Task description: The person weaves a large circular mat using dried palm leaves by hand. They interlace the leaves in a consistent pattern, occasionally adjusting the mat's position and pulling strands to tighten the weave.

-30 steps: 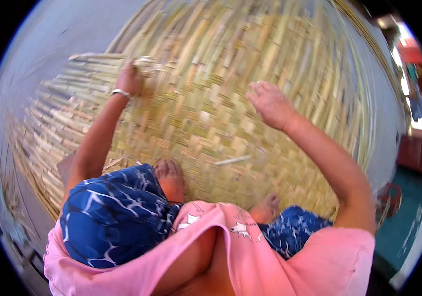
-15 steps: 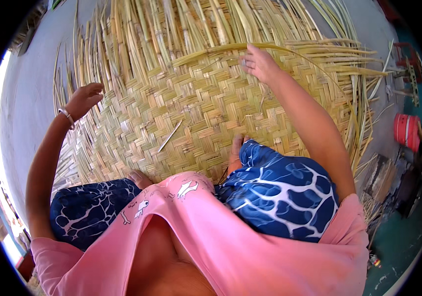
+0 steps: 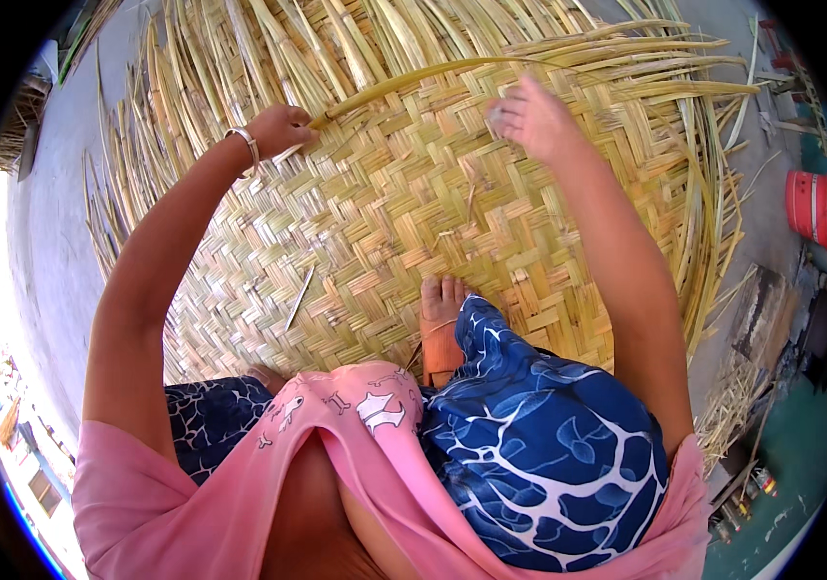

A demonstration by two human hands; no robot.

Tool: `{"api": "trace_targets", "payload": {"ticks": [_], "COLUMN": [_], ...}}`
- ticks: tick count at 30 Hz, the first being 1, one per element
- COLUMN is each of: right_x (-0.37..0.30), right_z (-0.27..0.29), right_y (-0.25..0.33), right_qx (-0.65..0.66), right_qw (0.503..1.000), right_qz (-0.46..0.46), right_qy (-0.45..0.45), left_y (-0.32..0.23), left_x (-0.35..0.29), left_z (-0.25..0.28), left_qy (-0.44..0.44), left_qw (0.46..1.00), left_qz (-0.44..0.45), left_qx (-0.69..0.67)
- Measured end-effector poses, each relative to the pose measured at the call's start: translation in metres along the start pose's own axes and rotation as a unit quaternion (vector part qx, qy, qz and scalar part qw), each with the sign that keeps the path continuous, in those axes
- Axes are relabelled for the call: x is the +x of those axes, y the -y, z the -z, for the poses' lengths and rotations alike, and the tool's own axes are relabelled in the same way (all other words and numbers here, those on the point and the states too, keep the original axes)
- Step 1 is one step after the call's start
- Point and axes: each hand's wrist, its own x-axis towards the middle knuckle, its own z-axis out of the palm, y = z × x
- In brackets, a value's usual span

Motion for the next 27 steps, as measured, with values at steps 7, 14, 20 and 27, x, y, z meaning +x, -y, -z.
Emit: {"api": "trace_targets", "payload": {"ticks": [7, 14, 20, 27], "right_x": [0.062, 0.042, 0.04, 0.078], "right_z": [0.051, -0.158, -0.3, -0.216], "right_y": [0.104, 0.151, 0.109, 0.056], "right_qx": [0.154, -0.276, -0.62, -0.539], "right_qw": [0.957, 0.881, 0.662, 0.818], "right_qz": [0.241, 0.381, 0.388, 0.184], "right_qy": [-0.041, 0.052, 0.164, 0.083], "left_y": [-0.013, -0.021, 0.024, 0.042], "left_x": [-0.027, -0.028, -0.021, -0.038], "left_z": [0.006, -0.04, -0.023, -0.03], "left_qy": [-0.009, -0.106, -0.204, -0.234], "left_qw": [0.994, 0.955, 0.907, 0.664], "left_qz": [-0.011, -0.043, 0.205, 0.219], "left_qx": [0.109, 0.275, -0.306, -0.675]}}
